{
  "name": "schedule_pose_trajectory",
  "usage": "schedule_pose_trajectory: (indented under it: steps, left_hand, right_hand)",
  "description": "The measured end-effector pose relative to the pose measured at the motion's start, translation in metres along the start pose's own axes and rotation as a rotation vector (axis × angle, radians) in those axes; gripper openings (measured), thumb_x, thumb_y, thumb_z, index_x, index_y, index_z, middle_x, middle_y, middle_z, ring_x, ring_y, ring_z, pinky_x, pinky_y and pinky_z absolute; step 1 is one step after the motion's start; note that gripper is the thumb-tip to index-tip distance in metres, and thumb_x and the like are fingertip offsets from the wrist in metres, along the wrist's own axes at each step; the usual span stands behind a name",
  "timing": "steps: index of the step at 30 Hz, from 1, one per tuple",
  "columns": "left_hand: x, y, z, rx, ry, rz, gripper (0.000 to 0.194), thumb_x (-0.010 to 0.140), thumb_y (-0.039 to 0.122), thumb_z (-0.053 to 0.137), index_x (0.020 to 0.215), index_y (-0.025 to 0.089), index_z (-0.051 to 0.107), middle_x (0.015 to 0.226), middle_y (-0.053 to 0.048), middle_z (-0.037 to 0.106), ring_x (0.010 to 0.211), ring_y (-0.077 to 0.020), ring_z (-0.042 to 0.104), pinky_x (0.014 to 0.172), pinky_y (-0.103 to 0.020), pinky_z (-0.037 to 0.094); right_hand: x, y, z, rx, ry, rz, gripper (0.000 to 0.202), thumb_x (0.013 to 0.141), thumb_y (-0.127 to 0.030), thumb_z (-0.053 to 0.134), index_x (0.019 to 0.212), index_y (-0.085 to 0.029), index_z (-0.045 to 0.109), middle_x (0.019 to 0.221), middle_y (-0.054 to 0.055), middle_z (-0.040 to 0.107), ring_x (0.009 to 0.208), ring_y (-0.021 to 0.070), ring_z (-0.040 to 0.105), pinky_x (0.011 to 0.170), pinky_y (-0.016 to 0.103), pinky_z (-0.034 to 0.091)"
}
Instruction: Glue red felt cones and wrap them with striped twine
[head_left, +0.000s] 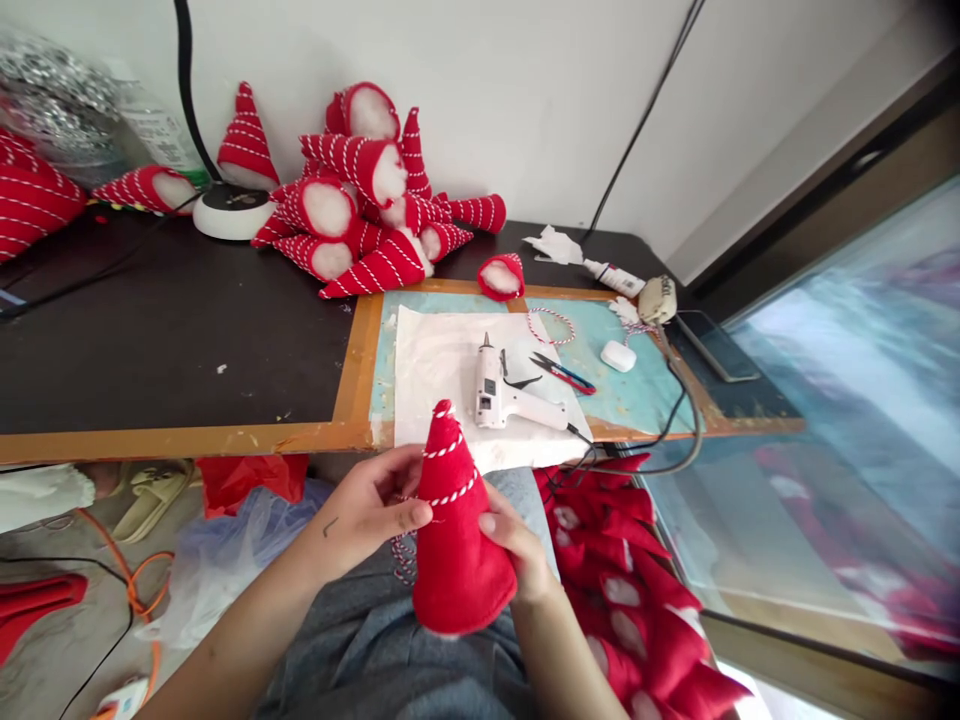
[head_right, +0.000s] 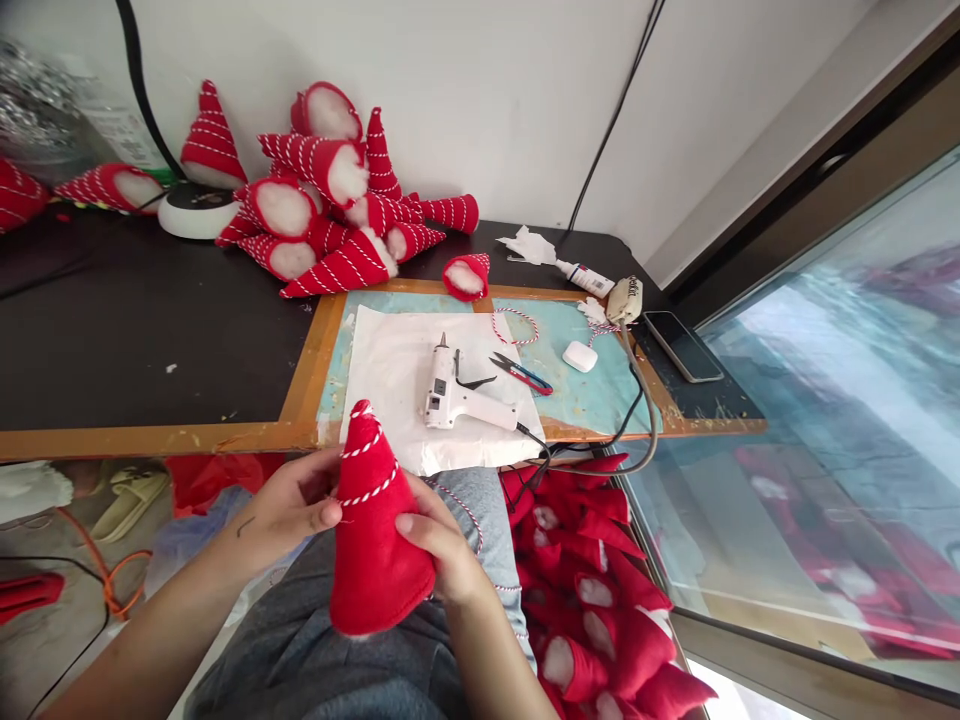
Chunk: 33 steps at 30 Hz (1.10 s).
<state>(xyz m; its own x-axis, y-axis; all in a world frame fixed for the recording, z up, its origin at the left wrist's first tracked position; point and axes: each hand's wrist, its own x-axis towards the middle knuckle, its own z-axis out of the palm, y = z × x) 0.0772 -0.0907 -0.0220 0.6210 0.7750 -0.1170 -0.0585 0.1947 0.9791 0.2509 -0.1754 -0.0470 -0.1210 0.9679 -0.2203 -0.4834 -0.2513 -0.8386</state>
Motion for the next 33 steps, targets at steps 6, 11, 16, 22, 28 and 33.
schedule_pose_trajectory:
  steps: [6, 11, 16, 22, 28, 33]
  left_hand:
    - [-0.014, 0.008, -0.003, 0.468, 0.370, 0.233, 0.022, 0.090, 0.036, 0.078, 0.078, 0.021, 0.066, 0.066, 0.004, 0.052, 0.060, -0.0112, 0.044, 0.057, -0.023, 0.036]
    - [-0.025, 0.020, 0.005, 0.530, 0.409, 0.347, 0.016, 0.089, 0.030, 0.078, 0.079, 0.023, 0.067, 0.071, 0.004, 0.059, 0.058, -0.0109, 0.048, 0.055, -0.024, 0.037]
    - [-0.032, 0.027, 0.012, 0.421, 0.435, 0.342, 0.016, 0.090, 0.033, 0.078, 0.081, 0.025, 0.067, 0.075, 0.002, 0.059, 0.064, -0.0139, 0.053, 0.057, -0.026, 0.040]
    - [-0.037, 0.025, 0.014, 0.369, 0.425, 0.349, 0.017, 0.089, 0.033, 0.079, 0.081, 0.025, 0.067, 0.076, 0.000, 0.059, 0.067, -0.0160, 0.054, 0.058, -0.027, 0.041]
    - [-0.028, 0.008, 0.013, 0.289, 0.372, 0.225, 0.027, 0.090, 0.040, 0.078, 0.077, 0.021, 0.064, 0.069, 0.002, 0.054, 0.061, -0.0125, 0.049, 0.056, -0.023, 0.039]
    - [-0.020, -0.006, 0.010, 0.133, 0.379, 0.126, 0.036, 0.087, 0.050, 0.081, 0.079, 0.019, 0.063, 0.069, 0.002, 0.054, 0.063, -0.0120, 0.047, 0.057, -0.021, 0.039]
  right_hand:
    - [0.000, 0.000, -0.003, -0.369, 0.278, -0.210, 0.045, 0.088, -0.052, 0.069, 0.123, -0.025, 0.065, 0.111, 0.006, 0.073, 0.096, 0.0244, 0.065, 0.086, 0.036, 0.053]
    - [0.001, -0.002, 0.002, -0.665, 0.411, -0.274, 0.046, 0.090, -0.048, 0.066, 0.127, -0.022, 0.058, 0.120, 0.011, 0.072, 0.104, 0.0279, 0.066, 0.093, 0.043, 0.053]
    - [0.004, 0.003, 0.003, -0.876, 0.521, -0.413, 0.047, 0.087, -0.038, 0.069, 0.129, -0.023, 0.055, 0.124, 0.014, 0.069, 0.110, 0.0307, 0.065, 0.097, 0.049, 0.053]
    - [0.002, 0.002, 0.003, -0.884, 0.549, -0.481, 0.044, 0.087, -0.036, 0.070, 0.128, -0.024, 0.056, 0.123, 0.013, 0.068, 0.111, 0.0303, 0.065, 0.097, 0.048, 0.053]
    - [-0.001, -0.001, 0.004, -0.260, 0.292, -0.225, 0.047, 0.083, -0.053, 0.074, 0.120, -0.025, 0.067, 0.110, 0.007, 0.073, 0.096, 0.0258, 0.068, 0.087, 0.037, 0.055]
    - [-0.002, 0.003, 0.011, 0.080, 0.189, -0.103, 0.056, 0.071, -0.059, 0.075, 0.114, -0.023, 0.075, 0.098, 0.008, 0.076, 0.084, 0.0278, 0.069, 0.077, 0.037, 0.057]
